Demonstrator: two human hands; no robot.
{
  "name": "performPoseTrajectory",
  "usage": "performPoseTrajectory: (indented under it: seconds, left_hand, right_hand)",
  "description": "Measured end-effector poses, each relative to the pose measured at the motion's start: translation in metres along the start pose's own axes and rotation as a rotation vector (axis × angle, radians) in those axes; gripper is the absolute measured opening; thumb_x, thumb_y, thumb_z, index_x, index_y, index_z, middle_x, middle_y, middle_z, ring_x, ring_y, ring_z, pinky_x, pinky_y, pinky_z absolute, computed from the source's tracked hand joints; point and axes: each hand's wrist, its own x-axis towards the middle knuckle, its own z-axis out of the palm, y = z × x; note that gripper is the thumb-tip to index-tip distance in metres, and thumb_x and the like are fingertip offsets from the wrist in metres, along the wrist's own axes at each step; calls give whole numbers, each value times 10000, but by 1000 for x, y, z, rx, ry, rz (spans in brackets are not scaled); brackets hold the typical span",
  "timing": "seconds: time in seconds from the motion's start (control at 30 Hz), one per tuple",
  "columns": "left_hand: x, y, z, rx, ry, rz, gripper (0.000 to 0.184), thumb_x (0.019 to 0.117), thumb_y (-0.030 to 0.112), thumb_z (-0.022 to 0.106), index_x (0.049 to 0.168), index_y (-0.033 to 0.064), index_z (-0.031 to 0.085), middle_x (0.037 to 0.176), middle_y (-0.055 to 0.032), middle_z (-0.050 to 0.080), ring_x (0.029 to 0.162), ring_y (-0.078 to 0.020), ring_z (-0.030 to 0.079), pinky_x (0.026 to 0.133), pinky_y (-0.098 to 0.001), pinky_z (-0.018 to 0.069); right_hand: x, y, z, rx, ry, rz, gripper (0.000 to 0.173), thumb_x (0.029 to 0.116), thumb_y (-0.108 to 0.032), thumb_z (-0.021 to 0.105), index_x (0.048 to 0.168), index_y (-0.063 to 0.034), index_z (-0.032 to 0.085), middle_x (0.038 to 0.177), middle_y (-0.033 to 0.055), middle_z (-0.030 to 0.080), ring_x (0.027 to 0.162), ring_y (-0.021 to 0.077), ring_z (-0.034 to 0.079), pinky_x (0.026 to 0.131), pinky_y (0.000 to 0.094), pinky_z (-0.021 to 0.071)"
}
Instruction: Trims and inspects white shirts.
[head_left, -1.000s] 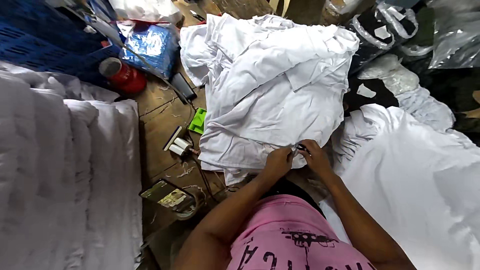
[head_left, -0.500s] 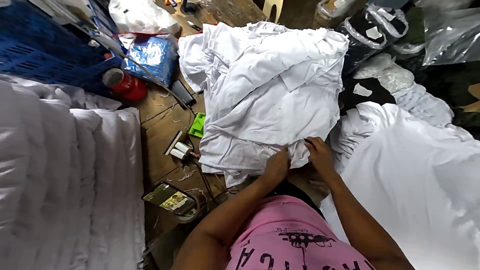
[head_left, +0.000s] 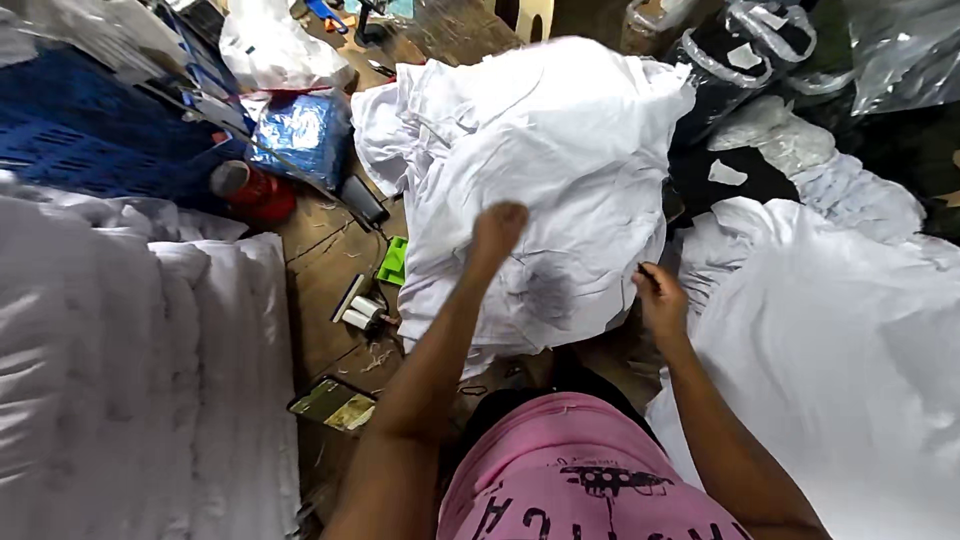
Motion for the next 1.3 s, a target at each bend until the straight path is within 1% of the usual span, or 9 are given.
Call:
performPoseTrajectory:
  seconds: [0.1, 0.17, 0.3, 0.43, 0.57, 0.67, 0.8, 1.03, 1.3]
  left_hand:
    - [-33, -45, 60, 278, -147, -185, 585, 947, 323, 734, 1311, -101, 560, 1308, -352, 554, 1224, -512, 556, 1000, -643, 480]
    - [-49, -63, 77, 316, -148, -168, 379, 986, 152, 650, 1261, -100, 582, 1266, -331, 580, 1203, -487, 579, 987, -609, 495]
    - [-93, -39, 47, 163, -378, -87, 242, 1018, 110, 572, 1091, -91, 686, 1016, -247, 701, 978, -361, 687, 927, -510, 533]
    - [-126, -31, 25, 293, -800, -157, 301, 1032, 207, 578, 1089, -56, 715, 1082, -264, 696, 1086, -431, 650, 961, -629, 475]
    - [-98, -22, 36, 189, -229, -139, 332, 1042, 223, 574, 1136, -71, 697, 1047, -263, 698, 1005, -407, 681, 924, -586, 520]
    - [-56, -38, 66, 149, 75, -7, 443, 988, 208, 680, 1346, -37, 595, 1227, -295, 619, 1090, -444, 643, 925, -584, 537]
    - [-42, -75, 83, 9, 171, 101, 162, 977, 60, 654, 1090, -45, 705, 1060, -247, 661, 971, -385, 667, 874, -538, 546]
    - [-77, -77, 75, -258, 276, 68, 153, 993, 78, 634, 1031, -52, 706, 944, -157, 668, 795, -180, 642, 741, -320, 550]
    - [-78, -70, 76, -127, 296, 111, 198, 992, 127, 640, 977, -46, 734, 954, -183, 695, 891, -269, 678, 829, -410, 560]
  right_hand:
    - [-1, -5, 20, 38, -113, 9, 305, 1020, -112, 585, 1206, 123, 642, 1070, 243, 687, 889, 231, 686, 826, 358, 577]
    - [2, -16, 27, 53, -185, 23, 307, 1020, -107, 591, 1226, 117, 635, 1094, 245, 681, 918, 244, 685, 845, 365, 572]
    - [6, -24, 36, 45, -228, -78, 271, 1001, -103, 620, 1185, 92, 661, 1035, 214, 683, 868, 233, 675, 815, 365, 571]
    - [9, -28, 39, 12, -266, -67, 285, 1009, -130, 621, 1192, 85, 664, 1039, 221, 687, 868, 261, 677, 813, 398, 568]
    - [22, -53, 56, 92, -276, -59, 290, 1008, -66, 611, 1232, 118, 627, 1112, 253, 668, 927, 296, 682, 855, 433, 572]
    - [34, -64, 80, 157, -316, -83, 298, 1023, -72, 593, 1264, 102, 602, 1151, 244, 669, 936, 280, 696, 866, 428, 583]
    - [39, -46, 103, 11, -513, -60, 314, 1042, -126, 576, 1284, 70, 624, 1219, 244, 666, 1069, 341, 684, 975, 500, 543]
    - [27, -45, 107, -151, -514, -120, 316, 1028, -126, 595, 1265, 79, 636, 1156, 267, 670, 1038, 408, 684, 929, 560, 540]
    - [36, -55, 109, -248, -522, -167, 315, 1038, -140, 582, 1277, 54, 646, 1219, 246, 678, 1074, 395, 694, 934, 565, 546]
